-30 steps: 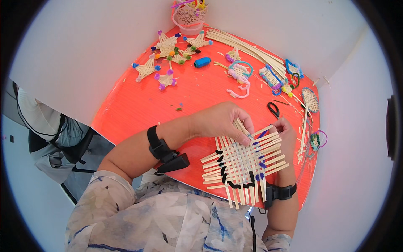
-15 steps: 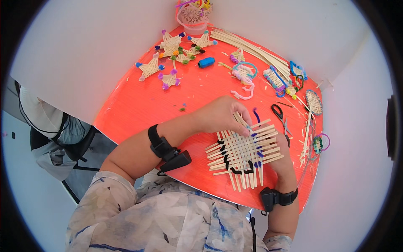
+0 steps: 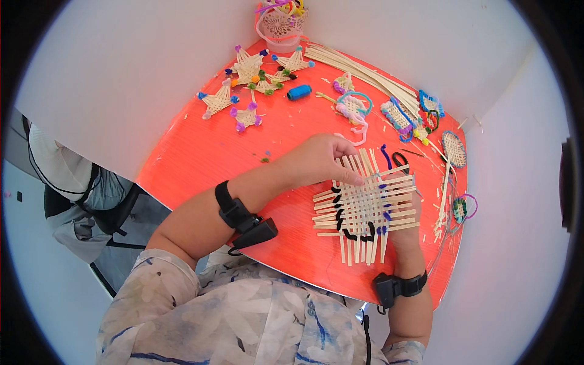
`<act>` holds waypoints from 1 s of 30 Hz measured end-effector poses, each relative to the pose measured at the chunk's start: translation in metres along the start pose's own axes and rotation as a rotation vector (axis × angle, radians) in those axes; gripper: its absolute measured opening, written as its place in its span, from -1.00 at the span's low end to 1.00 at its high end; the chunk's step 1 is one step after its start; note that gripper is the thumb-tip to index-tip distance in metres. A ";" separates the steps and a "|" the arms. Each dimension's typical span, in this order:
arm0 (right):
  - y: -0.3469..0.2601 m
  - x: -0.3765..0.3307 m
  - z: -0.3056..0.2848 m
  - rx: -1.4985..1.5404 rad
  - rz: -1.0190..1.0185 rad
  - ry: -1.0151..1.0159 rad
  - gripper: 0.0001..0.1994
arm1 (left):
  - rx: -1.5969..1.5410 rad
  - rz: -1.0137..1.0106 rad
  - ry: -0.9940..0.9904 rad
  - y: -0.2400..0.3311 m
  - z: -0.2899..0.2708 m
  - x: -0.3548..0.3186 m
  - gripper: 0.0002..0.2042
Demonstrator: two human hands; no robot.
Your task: Weaving blue and black ribbon through a star-shaped wooden frame on a table.
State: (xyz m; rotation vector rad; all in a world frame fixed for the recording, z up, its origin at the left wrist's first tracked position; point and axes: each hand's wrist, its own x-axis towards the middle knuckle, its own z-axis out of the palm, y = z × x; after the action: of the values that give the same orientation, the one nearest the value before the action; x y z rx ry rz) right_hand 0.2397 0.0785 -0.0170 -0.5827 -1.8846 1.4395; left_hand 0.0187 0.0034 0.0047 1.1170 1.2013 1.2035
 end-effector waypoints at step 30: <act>0.005 -0.005 0.011 0.153 0.073 -0.068 -0.49 | 0.103 0.112 0.063 -0.008 -0.002 0.004 -0.61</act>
State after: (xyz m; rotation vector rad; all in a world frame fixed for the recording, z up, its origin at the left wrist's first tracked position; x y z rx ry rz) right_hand 0.2343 0.0692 -0.0246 -0.5390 -1.8014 1.6530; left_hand 0.0176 0.0067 -0.0039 1.2449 1.2750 1.2814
